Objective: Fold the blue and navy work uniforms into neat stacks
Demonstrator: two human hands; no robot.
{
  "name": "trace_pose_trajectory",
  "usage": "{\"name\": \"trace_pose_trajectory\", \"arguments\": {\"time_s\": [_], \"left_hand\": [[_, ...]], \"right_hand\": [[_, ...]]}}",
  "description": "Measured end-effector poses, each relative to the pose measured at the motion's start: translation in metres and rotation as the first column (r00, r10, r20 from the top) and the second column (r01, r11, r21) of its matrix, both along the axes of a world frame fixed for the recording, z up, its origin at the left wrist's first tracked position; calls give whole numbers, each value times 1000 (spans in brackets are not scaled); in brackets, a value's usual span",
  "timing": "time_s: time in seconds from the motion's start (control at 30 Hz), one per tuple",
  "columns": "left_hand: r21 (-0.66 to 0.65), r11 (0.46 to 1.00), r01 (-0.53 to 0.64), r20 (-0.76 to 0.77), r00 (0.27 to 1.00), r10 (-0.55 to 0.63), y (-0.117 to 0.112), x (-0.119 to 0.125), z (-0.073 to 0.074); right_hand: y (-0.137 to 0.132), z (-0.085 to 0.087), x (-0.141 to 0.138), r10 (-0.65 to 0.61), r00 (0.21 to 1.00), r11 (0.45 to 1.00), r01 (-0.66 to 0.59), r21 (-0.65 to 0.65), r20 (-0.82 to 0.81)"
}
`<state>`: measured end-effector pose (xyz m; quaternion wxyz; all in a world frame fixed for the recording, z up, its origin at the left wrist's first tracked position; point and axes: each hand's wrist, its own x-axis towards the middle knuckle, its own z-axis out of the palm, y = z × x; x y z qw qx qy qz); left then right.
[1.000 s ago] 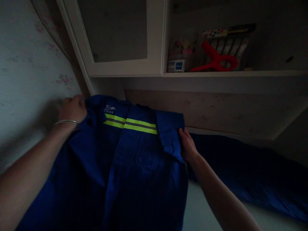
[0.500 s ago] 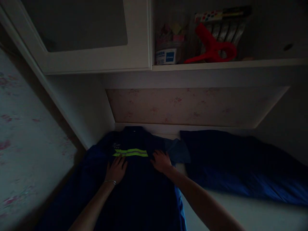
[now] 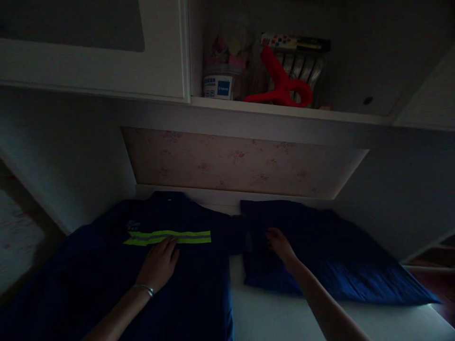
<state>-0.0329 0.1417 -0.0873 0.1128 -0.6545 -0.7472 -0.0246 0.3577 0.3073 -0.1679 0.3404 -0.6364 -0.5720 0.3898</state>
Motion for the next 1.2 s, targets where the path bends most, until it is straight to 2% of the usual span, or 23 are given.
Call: {"name": "trace_pose_trajectory", "arguments": {"time_s": [0.07,0.13,0.2,0.27,0.4,0.53,0.73,0.9,1.07,1.13,1.2], "left_hand": [[-29,995,99,84,992,-96,19,42,-8],[-72,988,136,146,981,-125,35,79,-21],[-107,985,133,161,980,-115,48,103,-34],[-115,988,106,133,987,-90,59,112,-44],[-121,989,83,75,994,-74,75,101,-47],[-158,985,71,52,997,-64,89,86,-43],[-203,979,7,12,1000,-5,100,85,-45],[-228,974,-1,17,1000,5,101,88,-44],[-197,980,14,5,1000,-14,100,86,-43],[-187,982,26,1,1000,-27,100,86,-42],[-181,983,38,-7,999,-40,99,87,-41]], "right_hand": [[3,-5,3,53,995,998,-55,19,84],[10,-6,2,89,979,995,-98,36,185],[21,-3,-2,118,954,989,-137,51,275],[36,4,-9,148,928,981,-183,71,343],[73,18,-36,188,887,958,-260,120,422],[111,25,-69,171,868,953,-266,146,466],[141,7,-90,120,862,955,-237,181,493],[138,-4,-87,85,900,946,-208,249,428],[117,7,-73,-53,951,925,-69,375,306],[101,15,-57,-81,982,897,-4,442,172],[75,22,-34,-18,1000,882,26,471,-22]]}}
